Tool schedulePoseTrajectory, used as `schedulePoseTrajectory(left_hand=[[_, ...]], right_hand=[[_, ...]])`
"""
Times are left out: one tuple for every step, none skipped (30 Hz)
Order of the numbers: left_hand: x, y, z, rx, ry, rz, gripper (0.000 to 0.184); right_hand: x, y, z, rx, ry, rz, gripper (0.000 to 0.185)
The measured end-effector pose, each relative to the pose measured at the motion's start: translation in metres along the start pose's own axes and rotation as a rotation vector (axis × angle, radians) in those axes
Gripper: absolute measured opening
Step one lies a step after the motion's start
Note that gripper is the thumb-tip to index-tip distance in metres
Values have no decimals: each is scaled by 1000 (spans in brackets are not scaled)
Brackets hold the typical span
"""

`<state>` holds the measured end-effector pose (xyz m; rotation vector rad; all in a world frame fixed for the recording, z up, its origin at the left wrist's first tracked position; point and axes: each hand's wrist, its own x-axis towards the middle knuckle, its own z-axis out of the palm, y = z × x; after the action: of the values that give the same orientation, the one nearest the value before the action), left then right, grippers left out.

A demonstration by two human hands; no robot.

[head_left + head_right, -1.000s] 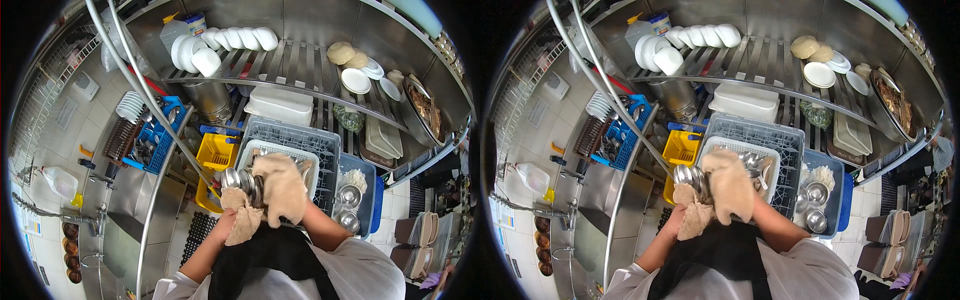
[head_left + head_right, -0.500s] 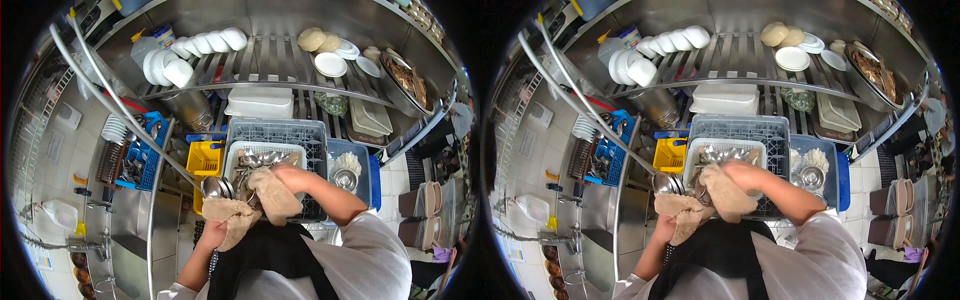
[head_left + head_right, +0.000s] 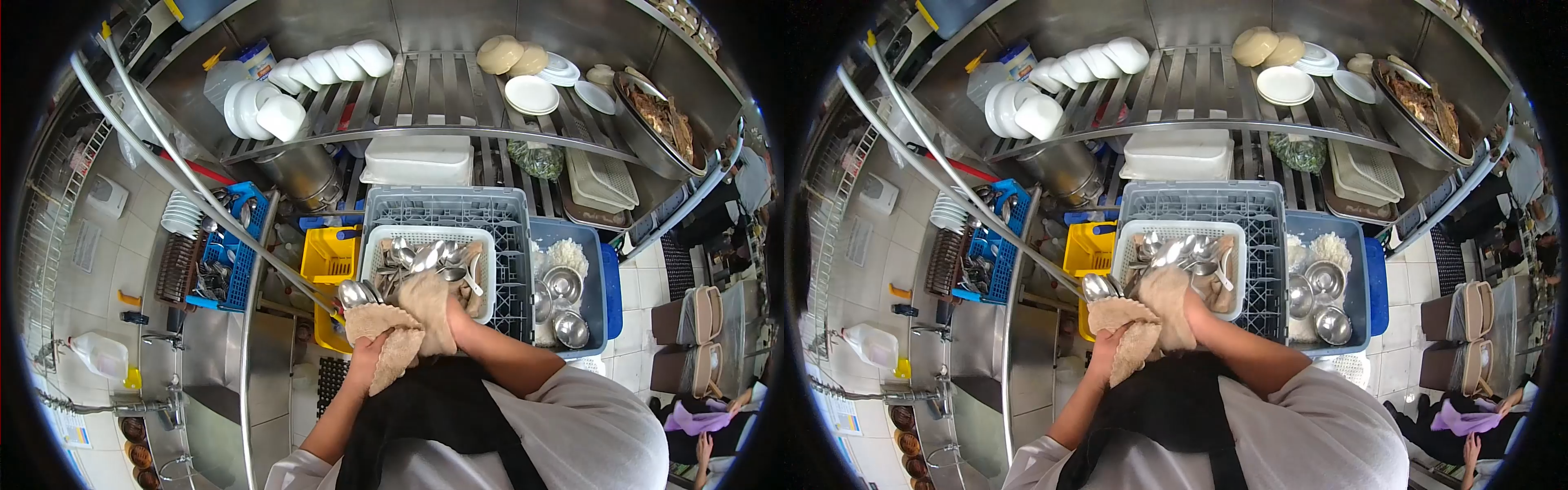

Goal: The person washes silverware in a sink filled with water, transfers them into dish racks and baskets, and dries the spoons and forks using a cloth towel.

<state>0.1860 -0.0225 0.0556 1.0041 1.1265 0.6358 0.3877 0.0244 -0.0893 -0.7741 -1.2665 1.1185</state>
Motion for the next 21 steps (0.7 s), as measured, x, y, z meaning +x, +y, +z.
schedulePoseTrajectory(left_hand=[[-3,0,1,1,38,51,23],[0,-5,-1,1,42,52,23],[5,-16,-6,41,22,31,25],[8,-24,-9,79,1,11,27],[7,-26,-9,76,4,10,27],[8,-26,-10,68,-25,6,26],[9,-26,-10,58,-54,4,25],[8,-22,-5,55,-50,8,25],[5,-14,2,40,-3,14,25],[-1,-10,4,26,51,19,24],[-5,-7,1,25,66,25,24],[-6,-4,-2,356,81,239,24],[-11,-4,-4,689,94,435,24],[-22,-1,-2,688,105,422,24],[-30,7,3,821,68,419,25],[-35,17,8,954,28,419,27],[-39,27,10,956,34,423,27],[-44,36,10,724,-54,329,31],[-48,40,8,488,-135,234,36],[-51,39,1,484,-118,235,36],[-57,35,-7,-2,-171,27,41]], right_hand=[[-4,29,-6,-119,29,-31,15],[-6,40,-6,-234,58,-63,17],[-10,-16,4,48,43,230,18],[-10,-98,28,648,220,639,19],[-11,-122,37,798,276,725,21],[-7,-139,43,835,299,786,24],[-8,-116,33,859,273,761,29],[-11,-60,7,509,137,653,31],[-15,-4,-19,69,27,537,33],[-19,50,-44,-303,-13,421,36],[-3,38,-30,-176,-10,47,30],[18,-14,-24,-152,-112,78,29],[37,-76,-8,-204,-259,236,29],[54,-123,9,-379,-435,373,30],[67,-159,24,-498,-565,459,31],[66,-173,26,-500,-568,455,31],[63,-183,28,-389,-484,483,32],[61,-186,30,-276,-404,511,33],[59,-169,23,-48,-443,516,34],[61,-181,24,-47,-460,514,34],[62,-204,29,89,-469,501,41]])
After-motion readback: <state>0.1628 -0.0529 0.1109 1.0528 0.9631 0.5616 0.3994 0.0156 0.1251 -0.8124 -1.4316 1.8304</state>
